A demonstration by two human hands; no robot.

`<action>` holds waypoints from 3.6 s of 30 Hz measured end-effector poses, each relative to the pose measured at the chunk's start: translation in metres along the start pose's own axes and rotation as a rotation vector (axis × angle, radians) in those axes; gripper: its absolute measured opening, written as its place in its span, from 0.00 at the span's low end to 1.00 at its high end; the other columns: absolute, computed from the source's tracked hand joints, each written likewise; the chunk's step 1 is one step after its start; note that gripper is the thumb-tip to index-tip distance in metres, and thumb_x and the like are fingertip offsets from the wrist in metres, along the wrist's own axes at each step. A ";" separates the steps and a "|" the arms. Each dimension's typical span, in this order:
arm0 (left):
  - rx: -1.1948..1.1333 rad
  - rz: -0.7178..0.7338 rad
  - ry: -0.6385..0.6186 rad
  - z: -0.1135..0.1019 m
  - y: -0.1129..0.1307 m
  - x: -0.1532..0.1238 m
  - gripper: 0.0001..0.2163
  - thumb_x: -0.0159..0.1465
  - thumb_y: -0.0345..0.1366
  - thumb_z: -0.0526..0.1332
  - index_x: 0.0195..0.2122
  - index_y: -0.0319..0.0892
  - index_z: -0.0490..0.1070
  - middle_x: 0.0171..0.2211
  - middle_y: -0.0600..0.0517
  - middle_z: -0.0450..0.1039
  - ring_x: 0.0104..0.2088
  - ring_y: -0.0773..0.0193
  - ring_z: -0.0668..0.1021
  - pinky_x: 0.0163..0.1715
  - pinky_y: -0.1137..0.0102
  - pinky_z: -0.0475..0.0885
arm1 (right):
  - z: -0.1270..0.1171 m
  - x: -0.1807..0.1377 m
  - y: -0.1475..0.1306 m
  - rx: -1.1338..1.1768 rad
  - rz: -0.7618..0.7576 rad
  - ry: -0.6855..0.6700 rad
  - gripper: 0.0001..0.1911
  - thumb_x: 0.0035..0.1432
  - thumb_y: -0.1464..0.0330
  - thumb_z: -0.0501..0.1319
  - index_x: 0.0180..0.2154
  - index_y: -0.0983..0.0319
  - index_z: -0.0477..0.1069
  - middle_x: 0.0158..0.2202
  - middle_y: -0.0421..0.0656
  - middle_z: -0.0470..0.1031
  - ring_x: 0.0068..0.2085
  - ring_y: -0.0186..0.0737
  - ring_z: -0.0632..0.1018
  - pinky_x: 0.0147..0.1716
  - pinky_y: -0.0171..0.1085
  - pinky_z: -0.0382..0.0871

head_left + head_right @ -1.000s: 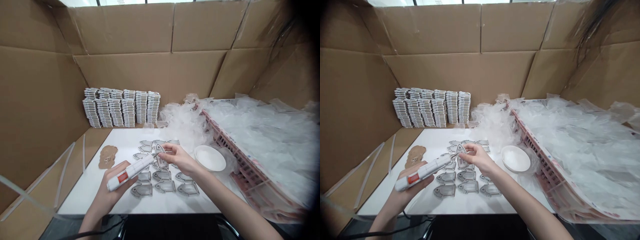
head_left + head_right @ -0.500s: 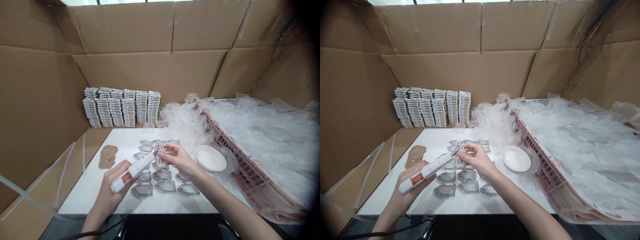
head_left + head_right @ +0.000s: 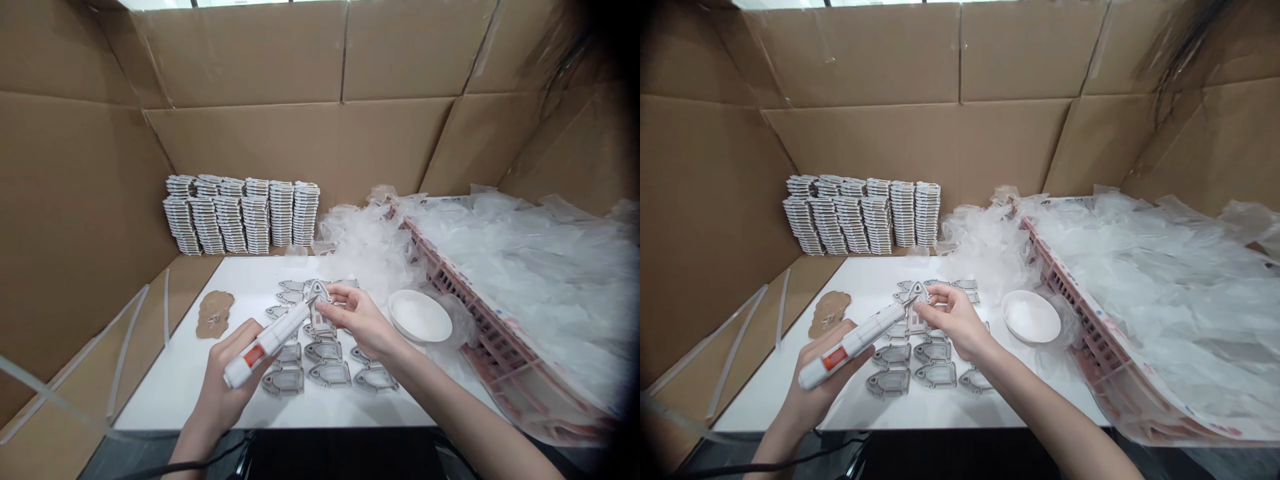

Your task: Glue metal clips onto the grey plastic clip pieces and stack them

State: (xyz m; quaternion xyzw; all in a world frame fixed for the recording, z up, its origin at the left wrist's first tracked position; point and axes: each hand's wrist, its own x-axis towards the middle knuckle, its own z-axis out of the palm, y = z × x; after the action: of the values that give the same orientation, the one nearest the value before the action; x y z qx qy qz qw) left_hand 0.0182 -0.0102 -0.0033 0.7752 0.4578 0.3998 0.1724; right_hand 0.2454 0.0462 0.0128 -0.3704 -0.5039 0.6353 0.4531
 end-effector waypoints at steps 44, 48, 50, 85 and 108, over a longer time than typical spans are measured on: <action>-0.028 -0.045 0.121 -0.002 -0.002 -0.006 0.11 0.64 0.33 0.60 0.26 0.43 0.59 0.24 0.56 0.60 0.25 0.67 0.66 0.26 0.71 0.61 | -0.001 -0.003 -0.002 0.017 0.028 0.050 0.20 0.44 0.59 0.71 0.38 0.62 0.75 0.30 0.40 0.73 0.28 0.31 0.71 0.26 0.32 0.60; -0.105 -0.182 0.149 -0.011 -0.008 -0.009 0.10 0.64 0.38 0.60 0.27 0.43 0.63 0.24 0.55 0.64 0.25 0.65 0.69 0.26 0.71 0.64 | -0.003 -0.005 -0.007 0.011 -0.010 0.056 0.22 0.45 0.59 0.71 0.40 0.62 0.75 0.33 0.42 0.74 0.30 0.33 0.73 0.28 0.33 0.63; -0.138 -0.239 0.056 -0.017 -0.011 -0.009 0.11 0.63 0.40 0.61 0.27 0.43 0.63 0.22 0.56 0.63 0.24 0.66 0.68 0.24 0.72 0.64 | -0.004 -0.006 -0.011 0.010 -0.053 0.053 0.21 0.46 0.59 0.71 0.42 0.62 0.74 0.35 0.43 0.75 0.32 0.34 0.74 0.30 0.34 0.66; -0.133 -0.108 -0.217 -0.019 0.002 0.000 0.12 0.65 0.38 0.59 0.26 0.42 0.60 0.25 0.57 0.62 0.25 0.68 0.67 0.26 0.73 0.60 | -0.003 -0.011 -0.019 -0.193 -0.294 -0.002 0.15 0.52 0.64 0.68 0.42 0.61 0.76 0.36 0.44 0.77 0.35 0.37 0.75 0.32 0.37 0.72; -0.148 -0.182 -0.205 -0.017 0.006 0.003 0.14 0.63 0.38 0.60 0.24 0.42 0.57 0.23 0.57 0.59 0.25 0.68 0.65 0.26 0.73 0.59 | -0.003 -0.009 -0.018 -0.189 -0.280 0.021 0.15 0.51 0.65 0.68 0.41 0.62 0.76 0.33 0.43 0.77 0.33 0.36 0.75 0.31 0.36 0.72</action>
State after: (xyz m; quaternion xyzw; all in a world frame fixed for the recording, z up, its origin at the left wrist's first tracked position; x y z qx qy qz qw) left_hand 0.0093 -0.0128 0.0125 0.7524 0.4755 0.3338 0.3106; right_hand 0.2552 0.0398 0.0300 -0.3439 -0.6033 0.5120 0.5056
